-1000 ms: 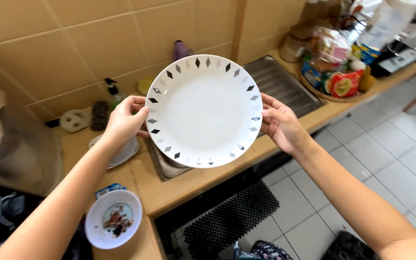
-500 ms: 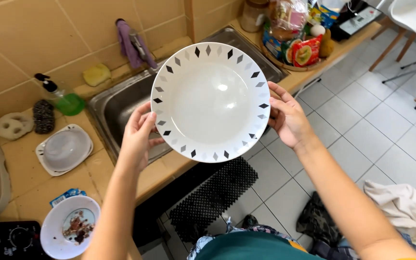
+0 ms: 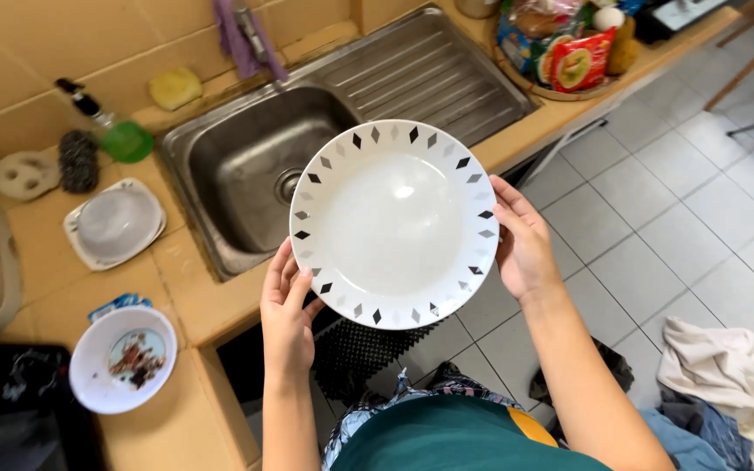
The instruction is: Taking plates and a fork from a kitchen drying rack and arranging them on a dining table.
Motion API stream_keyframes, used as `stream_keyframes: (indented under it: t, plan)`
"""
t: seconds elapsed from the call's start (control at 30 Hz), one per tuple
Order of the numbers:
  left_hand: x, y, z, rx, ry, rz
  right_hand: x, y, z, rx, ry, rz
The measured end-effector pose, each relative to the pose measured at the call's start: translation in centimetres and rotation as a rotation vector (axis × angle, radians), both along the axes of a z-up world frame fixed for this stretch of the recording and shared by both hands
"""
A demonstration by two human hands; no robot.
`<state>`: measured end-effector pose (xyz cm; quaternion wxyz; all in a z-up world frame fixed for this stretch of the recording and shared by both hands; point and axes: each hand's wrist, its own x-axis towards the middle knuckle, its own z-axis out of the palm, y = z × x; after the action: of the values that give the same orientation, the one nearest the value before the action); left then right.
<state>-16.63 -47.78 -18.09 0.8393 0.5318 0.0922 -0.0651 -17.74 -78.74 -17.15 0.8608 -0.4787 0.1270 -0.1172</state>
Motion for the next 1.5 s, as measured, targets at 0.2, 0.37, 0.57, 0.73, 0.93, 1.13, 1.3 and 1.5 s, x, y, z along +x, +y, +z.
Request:
stream_keyframes:
  t: [0.2, 0.37, 0.57, 0.73, 0.93, 1.13, 1.3, 1.5]
  plan:
    - [-1.6, 2.1, 1.4, 0.049, -0.021, 0.074, 0.7, 1.9, 1.0, -0.046, 0.076, 0.089]
    - [-2.7, 3.2, 0.9, 0.078, -0.008, 0.134, 0.8, 3.1, 1.3, -0.067, 0.114, 0.136]
    - [-2.9, 3.6, -0.1, 0.068, -0.004, 0.191, 1.0, 3.3, 1.2, -0.090, 0.125, 0.164]
    - [-2.7, 3.7, -1.0, 0.037, -0.027, 0.193, 1.0, 3.4, 1.3, -0.119, 0.141, 0.167]
    - [-2.4, 3.6, -1.2, 0.047, -0.007, 0.185, 0.9, 3.5, 1.4, -0.137, 0.165, 0.151]
    - [-2.1, 3.7, -1.2, 0.062, -0.016, 0.167, 1.2, 3.5, 1.0, -0.138, 0.170, 0.130]
    - [-1.9, 3.9, -1.7, 0.041, -0.032, 0.161, 1.4, 3.3, 0.1, -0.118, 0.158, 0.136]
    - [-1.4, 4.2, -2.2, 0.037, -0.008, 0.159, 1.4, 3.2, -0.7, -0.123, 0.149, 0.141]
